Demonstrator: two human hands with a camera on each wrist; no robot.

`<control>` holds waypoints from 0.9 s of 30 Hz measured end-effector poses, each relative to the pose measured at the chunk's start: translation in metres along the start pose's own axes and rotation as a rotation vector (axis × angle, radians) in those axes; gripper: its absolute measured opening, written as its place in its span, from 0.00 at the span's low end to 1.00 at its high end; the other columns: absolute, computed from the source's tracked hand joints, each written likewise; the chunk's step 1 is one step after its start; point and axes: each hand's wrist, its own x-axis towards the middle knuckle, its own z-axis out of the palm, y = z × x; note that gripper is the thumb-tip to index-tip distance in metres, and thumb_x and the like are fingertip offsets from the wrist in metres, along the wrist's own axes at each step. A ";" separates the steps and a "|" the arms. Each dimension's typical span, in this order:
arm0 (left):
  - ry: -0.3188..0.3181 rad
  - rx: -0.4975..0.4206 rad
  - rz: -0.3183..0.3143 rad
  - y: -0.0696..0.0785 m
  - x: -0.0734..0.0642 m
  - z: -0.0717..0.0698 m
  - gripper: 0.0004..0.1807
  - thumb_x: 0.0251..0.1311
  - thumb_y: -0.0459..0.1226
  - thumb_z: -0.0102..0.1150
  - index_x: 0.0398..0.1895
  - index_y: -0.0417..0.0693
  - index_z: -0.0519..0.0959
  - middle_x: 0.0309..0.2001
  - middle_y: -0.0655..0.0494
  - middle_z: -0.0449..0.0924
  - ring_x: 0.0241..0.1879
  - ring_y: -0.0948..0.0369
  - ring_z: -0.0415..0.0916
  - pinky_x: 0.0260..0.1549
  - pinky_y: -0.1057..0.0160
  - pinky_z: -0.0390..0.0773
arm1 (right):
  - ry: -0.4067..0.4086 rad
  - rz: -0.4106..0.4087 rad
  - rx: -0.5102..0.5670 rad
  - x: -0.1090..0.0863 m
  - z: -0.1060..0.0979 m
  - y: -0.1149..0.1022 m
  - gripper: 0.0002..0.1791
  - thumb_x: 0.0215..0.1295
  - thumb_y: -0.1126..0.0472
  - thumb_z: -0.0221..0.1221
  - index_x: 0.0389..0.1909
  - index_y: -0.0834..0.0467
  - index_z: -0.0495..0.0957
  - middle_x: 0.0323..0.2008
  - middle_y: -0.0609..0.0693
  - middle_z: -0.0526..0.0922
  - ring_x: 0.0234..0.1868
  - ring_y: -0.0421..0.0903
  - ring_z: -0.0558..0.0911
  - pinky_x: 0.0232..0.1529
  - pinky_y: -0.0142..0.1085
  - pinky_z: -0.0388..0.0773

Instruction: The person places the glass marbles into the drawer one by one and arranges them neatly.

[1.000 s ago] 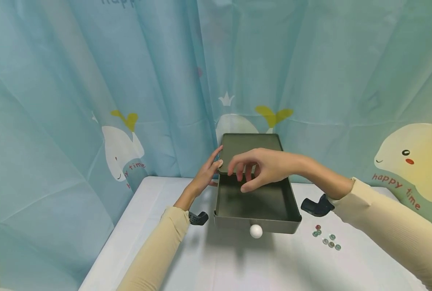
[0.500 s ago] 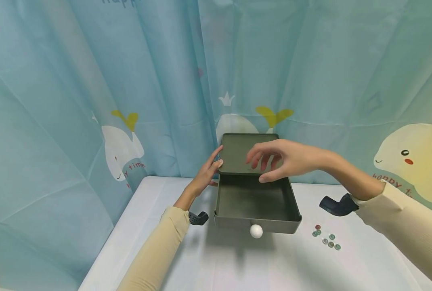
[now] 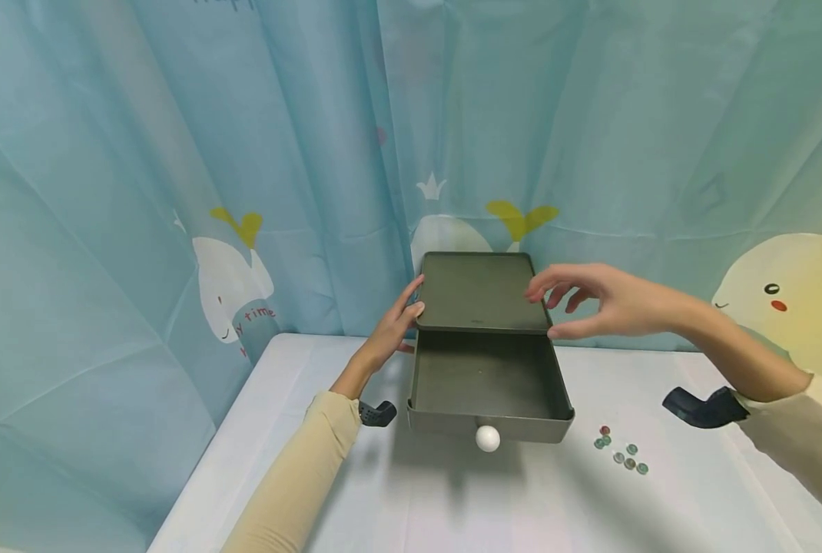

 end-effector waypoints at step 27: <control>0.008 0.002 -0.009 0.001 0.000 0.005 0.32 0.74 0.58 0.44 0.79 0.88 0.52 0.81 0.54 0.49 0.67 0.41 0.69 0.47 0.35 0.81 | 0.381 0.183 -0.045 -0.101 0.027 0.043 0.29 0.56 0.72 0.73 0.58 0.50 0.80 0.49 0.45 0.84 0.45 0.40 0.84 0.41 0.27 0.79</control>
